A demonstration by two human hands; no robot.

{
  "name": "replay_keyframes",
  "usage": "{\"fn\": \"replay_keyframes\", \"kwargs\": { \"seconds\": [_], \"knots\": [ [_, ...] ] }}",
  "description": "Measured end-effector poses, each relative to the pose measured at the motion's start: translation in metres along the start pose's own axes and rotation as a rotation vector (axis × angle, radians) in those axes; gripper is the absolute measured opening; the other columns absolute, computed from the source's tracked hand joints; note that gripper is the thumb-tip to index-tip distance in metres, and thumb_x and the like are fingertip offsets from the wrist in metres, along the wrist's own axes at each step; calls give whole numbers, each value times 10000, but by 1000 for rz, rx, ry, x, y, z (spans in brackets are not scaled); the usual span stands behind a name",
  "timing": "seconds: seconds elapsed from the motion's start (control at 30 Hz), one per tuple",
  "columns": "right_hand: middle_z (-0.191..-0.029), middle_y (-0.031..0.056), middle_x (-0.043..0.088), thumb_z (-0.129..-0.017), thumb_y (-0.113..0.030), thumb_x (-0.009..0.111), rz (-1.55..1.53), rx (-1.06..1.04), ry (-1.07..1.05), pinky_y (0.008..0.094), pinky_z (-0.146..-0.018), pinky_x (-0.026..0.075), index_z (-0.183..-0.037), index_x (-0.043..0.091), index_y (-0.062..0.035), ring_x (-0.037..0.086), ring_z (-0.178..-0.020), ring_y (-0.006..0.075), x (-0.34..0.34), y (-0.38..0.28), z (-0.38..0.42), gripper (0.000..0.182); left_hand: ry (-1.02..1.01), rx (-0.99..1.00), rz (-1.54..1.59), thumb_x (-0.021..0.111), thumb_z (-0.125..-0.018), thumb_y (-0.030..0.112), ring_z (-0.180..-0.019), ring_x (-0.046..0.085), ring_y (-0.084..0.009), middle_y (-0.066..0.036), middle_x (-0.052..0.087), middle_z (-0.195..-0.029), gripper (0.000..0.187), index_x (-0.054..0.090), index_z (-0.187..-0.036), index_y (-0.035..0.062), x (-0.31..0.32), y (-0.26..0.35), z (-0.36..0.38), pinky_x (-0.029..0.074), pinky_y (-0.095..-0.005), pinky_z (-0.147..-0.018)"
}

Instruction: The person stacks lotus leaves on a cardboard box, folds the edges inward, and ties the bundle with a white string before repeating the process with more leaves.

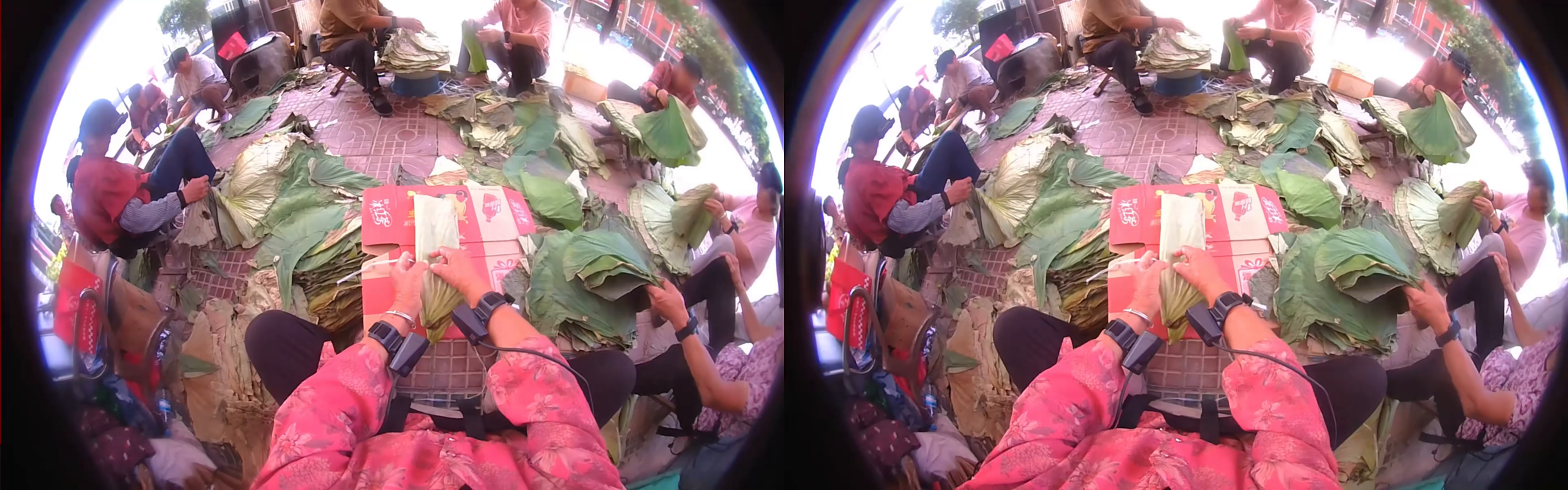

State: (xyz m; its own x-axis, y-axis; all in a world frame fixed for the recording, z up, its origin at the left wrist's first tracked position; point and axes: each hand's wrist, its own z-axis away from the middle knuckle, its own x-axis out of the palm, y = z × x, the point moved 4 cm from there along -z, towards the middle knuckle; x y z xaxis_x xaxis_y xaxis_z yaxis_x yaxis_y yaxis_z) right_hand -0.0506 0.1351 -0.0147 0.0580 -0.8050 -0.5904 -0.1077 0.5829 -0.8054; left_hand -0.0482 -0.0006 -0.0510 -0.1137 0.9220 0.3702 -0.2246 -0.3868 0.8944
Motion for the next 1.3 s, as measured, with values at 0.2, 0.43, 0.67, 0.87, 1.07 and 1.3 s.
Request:
{"fn": "replay_keyframes", "kwargs": {
  "seconds": [0.2,0.43,0.67,0.87,1.07,1.3],
  "knots": [
    [-814,143,628,-673,-191,668,13,80,-3,354,-662,480,-963,626,-95,607,-738,254,6,9,-3,308,5,848,-755,524,-725,-1,-879,592,-291,-168,587,-949,322,560,-1044,-34,25,66,25,472,-330,-766],
    [-750,99,633,-683,-56,641,-219,-30,47,318,-620,480,-1019,589,-54,607,-675,205,21,48,-13,340,-253,569,-645,508,-745,-23,-750,615,-195,-122,610,-824,213,600,-935,9,46,17,0,489,-305,-678],
    [-694,5,570,-708,-43,603,-323,300,-235,202,-470,382,-1104,520,-4,502,-563,68,-36,-2,0,406,-334,440,-658,585,-753,33,-599,476,-81,19,500,-648,219,596,-971,19,36,3,-11,430,-243,-582],
    [-678,11,560,-721,-47,578,-294,218,-272,201,-468,393,-1039,559,5,512,-549,66,-61,-56,-23,323,-363,293,-703,683,-747,197,-586,493,-99,1,526,-624,296,611,-1006,73,44,14,1,435,-263,-596],
    [-771,64,612,-796,-218,587,-351,62,-362,212,-515,423,-1108,515,28,555,-595,78,-42,-98,-37,404,-338,265,-413,631,-814,204,-573,471,-68,26,530,-610,168,625,-840,39,46,4,-5,395,-242,-549],
    [-824,36,625,-868,-237,525,-430,22,28,197,-535,415,-1130,535,-14,541,-601,60,-76,-52,-40,344,-425,53,-215,571,-858,185,-598,490,-55,0,590,-668,162,629,-847,35,43,11,-6,386,-204,-573]
  ]
}}
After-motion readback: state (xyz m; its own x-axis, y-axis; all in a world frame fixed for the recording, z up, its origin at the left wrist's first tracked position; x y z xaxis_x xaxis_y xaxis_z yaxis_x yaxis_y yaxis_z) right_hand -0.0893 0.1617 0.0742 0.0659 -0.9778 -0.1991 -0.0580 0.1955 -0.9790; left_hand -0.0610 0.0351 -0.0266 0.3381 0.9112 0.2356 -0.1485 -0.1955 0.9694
